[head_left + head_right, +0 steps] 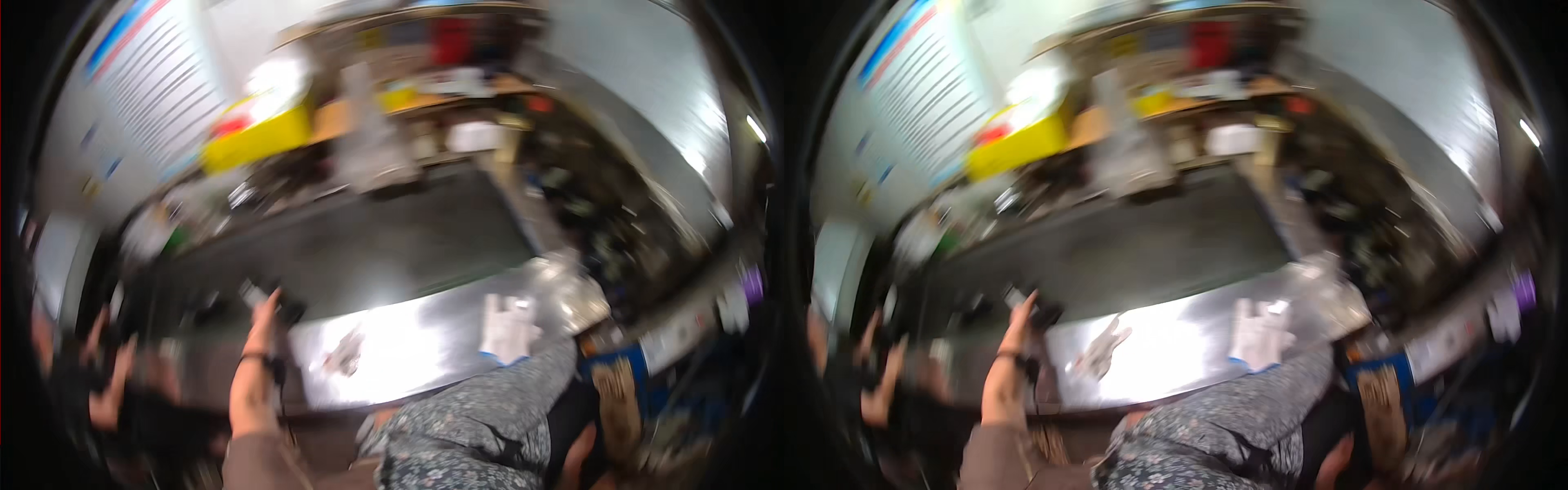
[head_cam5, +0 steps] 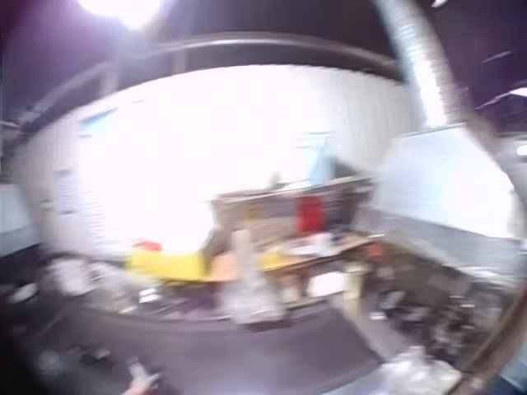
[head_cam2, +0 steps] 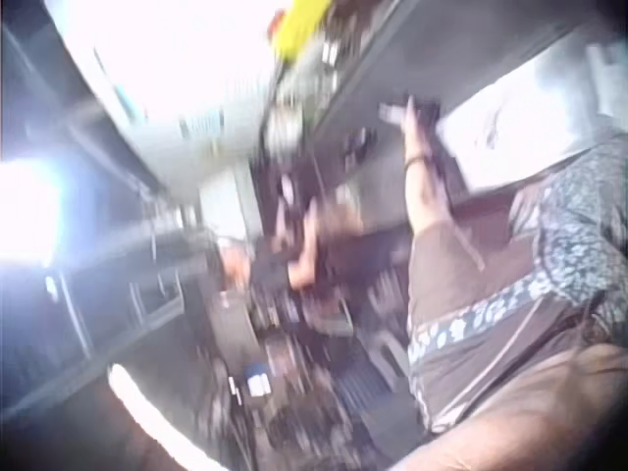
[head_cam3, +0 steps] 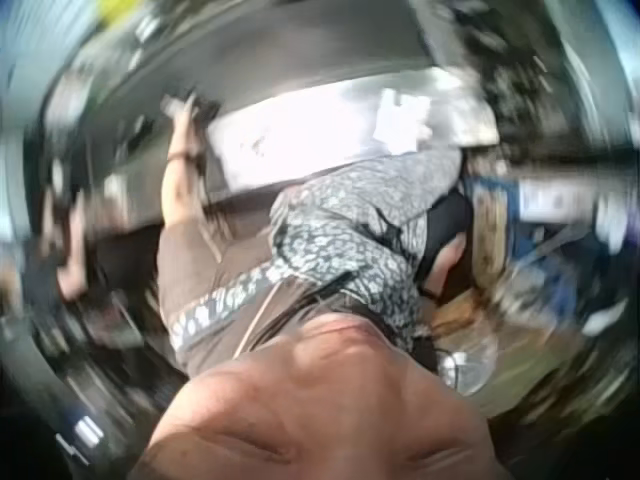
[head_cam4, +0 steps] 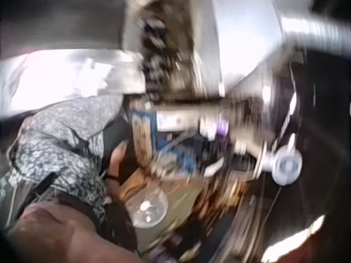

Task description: Assembling shoes by placing them into industrial machines and inspecting soles on a conveyor belt.

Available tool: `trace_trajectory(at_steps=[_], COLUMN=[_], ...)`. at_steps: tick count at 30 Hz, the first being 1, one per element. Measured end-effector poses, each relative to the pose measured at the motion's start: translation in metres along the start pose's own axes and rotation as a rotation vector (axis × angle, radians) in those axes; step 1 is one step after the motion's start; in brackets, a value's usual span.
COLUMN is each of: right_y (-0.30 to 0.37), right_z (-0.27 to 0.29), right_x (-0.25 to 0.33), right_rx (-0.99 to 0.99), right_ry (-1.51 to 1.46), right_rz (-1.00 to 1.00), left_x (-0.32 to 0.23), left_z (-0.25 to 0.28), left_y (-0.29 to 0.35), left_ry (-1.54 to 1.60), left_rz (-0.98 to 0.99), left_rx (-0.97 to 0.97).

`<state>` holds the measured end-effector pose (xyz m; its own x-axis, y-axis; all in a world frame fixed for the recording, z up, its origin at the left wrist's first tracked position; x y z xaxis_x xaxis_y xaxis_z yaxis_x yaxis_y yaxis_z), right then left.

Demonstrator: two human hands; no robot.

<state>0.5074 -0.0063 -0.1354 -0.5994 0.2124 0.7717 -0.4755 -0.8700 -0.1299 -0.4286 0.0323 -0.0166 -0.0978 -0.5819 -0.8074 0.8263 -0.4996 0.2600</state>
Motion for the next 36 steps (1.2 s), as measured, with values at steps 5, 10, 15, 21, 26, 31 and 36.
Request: trace_trajectory(at_steps=[5, 10, 15, 21, 26, 31, 36], right_y=[-0.003, 0.001, -0.004, -0.061, -0.067, -0.039, 0.018], right_z=[-0.022, -0.016, -0.007, -0.043, -0.027, 0.040, -0.003], right_x=[0.030, 0.070, 0.096, 0.275, 0.423, 0.401, 0.366], right_rx=[-0.024, -0.173, -0.124, 0.194, 0.341, 0.034, 0.423], right_ry=[0.290, 0.109, 0.026, -0.394, -0.721, -0.616, -0.260], right_rz=[0.000, -0.301, -0.416, 0.317, 0.558, 0.658, 0.664], left_x=[-0.037, -0.052, -0.097, -0.144, -0.157, -0.173, -0.163], left_z=[-0.080, -0.100, -0.102, -0.160, -0.242, -0.313, -0.372], left_y=[-0.034, -0.025, 0.020, 0.157, 0.281, 0.408, 0.478], left_ry=[-0.188, -0.425, -0.359, -0.007, -0.176, 0.251, -0.076], left_rz=[-0.263, -0.388, -0.392, -0.402, -0.808, -0.698, -0.370], left_rx=[0.270, 0.213, 0.377, 0.713, 0.938, 1.503, 1.716])
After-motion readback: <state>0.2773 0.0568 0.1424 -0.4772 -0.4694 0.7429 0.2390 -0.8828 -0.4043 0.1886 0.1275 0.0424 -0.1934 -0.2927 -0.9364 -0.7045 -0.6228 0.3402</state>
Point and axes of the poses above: each hand's wrist, its own y-axis away from the middle knuckle, its own z-axis out of the back of the hand, x = y × z, the point moved 7 cm from there along -y, towards the middle knuckle, and after that the axes turned 15 degrees about -y, right-handed, at the moved point
